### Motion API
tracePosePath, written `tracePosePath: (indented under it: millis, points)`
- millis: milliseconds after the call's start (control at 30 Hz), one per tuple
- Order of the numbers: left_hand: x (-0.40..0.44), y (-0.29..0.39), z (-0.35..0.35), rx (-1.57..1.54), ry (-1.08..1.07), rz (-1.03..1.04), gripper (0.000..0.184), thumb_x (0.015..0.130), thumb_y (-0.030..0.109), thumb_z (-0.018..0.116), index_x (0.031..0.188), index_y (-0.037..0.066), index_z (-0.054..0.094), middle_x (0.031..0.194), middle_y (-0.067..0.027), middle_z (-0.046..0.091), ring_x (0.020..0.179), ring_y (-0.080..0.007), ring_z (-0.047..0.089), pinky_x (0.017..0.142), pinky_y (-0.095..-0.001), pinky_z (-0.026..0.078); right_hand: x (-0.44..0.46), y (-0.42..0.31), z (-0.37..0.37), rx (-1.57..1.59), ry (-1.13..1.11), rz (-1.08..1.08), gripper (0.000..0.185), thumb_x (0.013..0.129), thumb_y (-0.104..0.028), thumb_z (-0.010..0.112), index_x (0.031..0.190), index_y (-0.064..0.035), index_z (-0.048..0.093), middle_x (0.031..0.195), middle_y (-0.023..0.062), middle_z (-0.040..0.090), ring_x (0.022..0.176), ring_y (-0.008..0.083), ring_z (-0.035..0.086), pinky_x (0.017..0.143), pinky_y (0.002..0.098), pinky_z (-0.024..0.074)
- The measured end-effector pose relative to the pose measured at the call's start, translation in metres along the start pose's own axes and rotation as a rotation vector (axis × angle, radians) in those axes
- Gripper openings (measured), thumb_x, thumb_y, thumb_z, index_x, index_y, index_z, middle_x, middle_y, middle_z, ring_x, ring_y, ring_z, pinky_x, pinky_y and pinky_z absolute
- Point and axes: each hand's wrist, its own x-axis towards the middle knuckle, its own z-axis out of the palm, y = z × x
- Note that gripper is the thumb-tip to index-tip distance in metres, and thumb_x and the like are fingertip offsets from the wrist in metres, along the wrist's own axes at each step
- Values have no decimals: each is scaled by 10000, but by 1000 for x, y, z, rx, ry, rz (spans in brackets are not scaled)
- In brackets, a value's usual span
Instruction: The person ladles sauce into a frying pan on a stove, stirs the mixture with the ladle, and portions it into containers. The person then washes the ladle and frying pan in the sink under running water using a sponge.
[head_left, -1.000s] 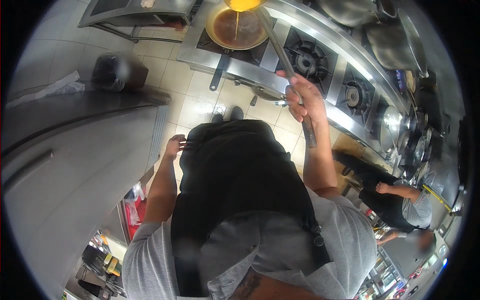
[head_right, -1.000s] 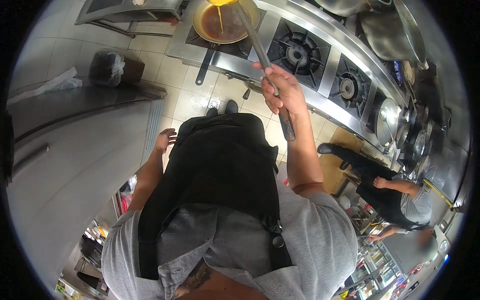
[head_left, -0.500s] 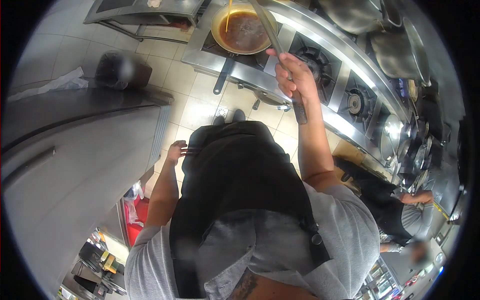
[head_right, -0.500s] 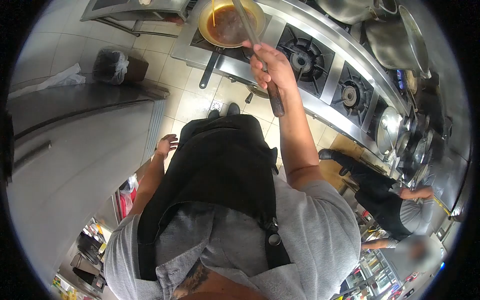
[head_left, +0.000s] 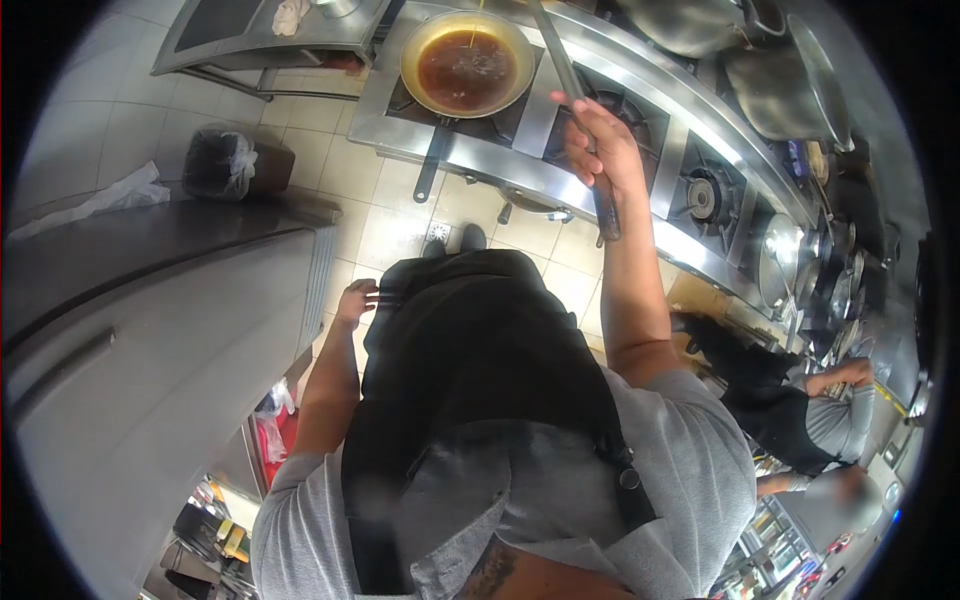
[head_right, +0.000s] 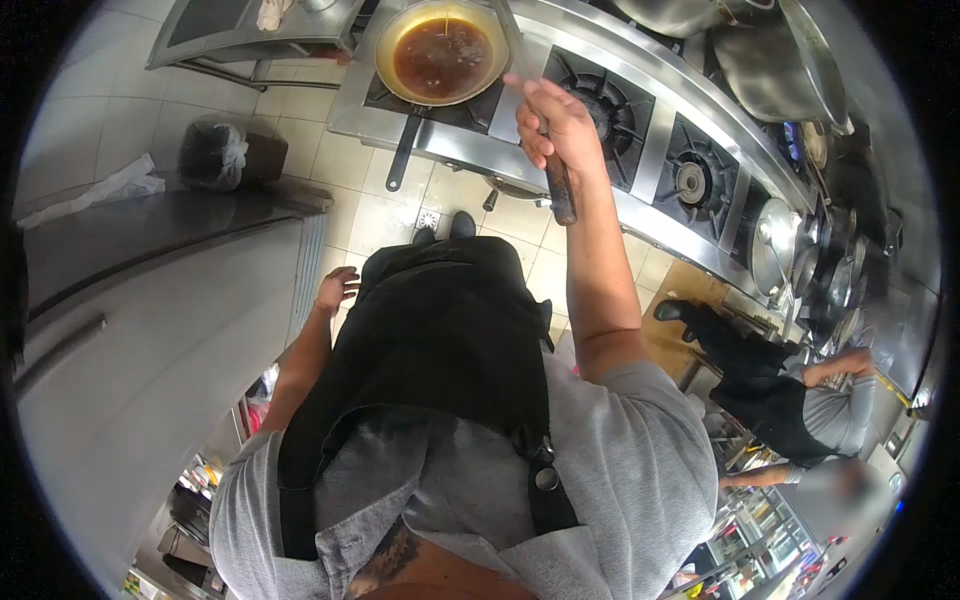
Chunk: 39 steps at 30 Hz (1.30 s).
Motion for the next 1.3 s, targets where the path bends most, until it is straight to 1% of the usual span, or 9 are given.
tracePosePath:
  millis: [67,167,267,467,700,767,967,1067,1300]
  points:
    - [1,7,2,37,-22,-15,423,935,247,528,1303,39,563,1194,-113,654,984,-223,649,852,-351,493,-10,2,-8,4,2,-21,355,1025,-205,498,1289,29,536,649,-16,438,387,35,376,316,212,355]
    - [5,14,3,50,-30,-20,419,930,238,532,1299,42,566,1182,-107,658,988,-221,650,848,-350,493,-28,4,-9,-24,56,-25,404,1032,-238,513,1325,39,516,657,-28,444,380,22,367,305,205,298]
    - [10,12,4,50,-52,-15,420,926,235,538,1299,44,566,1177,-103,660,988,-218,649,837,-344,494,-48,4,-12,9,46,9,355,1038,-216,491,1290,29,534,636,-19,430,369,34,372,298,209,334]
    - [14,6,5,49,-68,-3,422,927,239,546,1301,44,567,1178,-103,660,980,-216,648,825,-341,507,-74,11,-10,20,60,56,363,1041,-224,495,1297,30,531,639,-24,432,355,34,360,291,204,325]
    - [8,-4,0,8,-47,-27,418,935,233,539,1307,43,563,1187,-121,655,972,-221,649,829,-346,514,-53,15,-3,58,4,57,362,1039,-216,497,1298,35,532,650,-16,449,363,34,367,298,203,327]
    - [10,-11,-5,-7,-26,-3,363,928,263,570,1239,79,597,1101,-96,686,902,-210,686,733,-334,514,-44,12,3,30,13,28,361,1032,-211,503,1293,35,537,647,-13,452,367,35,369,301,206,331]
    - [10,-16,-8,12,-12,-17,386,922,278,569,1250,76,594,1120,-105,676,932,-225,681,775,-353,512,-26,0,4,14,1,-15,360,1020,-214,515,1287,26,548,638,-13,443,370,37,374,305,210,339]
    - [10,-15,-7,24,-12,-9,389,919,274,566,1249,69,591,1130,-110,675,925,-226,682,777,-353,511,-30,-2,4,-19,13,-38,412,1030,-251,524,1329,33,529,664,-23,456,369,25,367,299,196,313]
    - [17,-11,-7,-18,-52,14,367,925,252,558,1242,70,592,1108,-99,688,917,-207,679,755,-337,504,-43,-2,9,-26,16,-8,411,1030,-253,522,1338,20,525,657,-22,443,363,26,366,294,194,324]
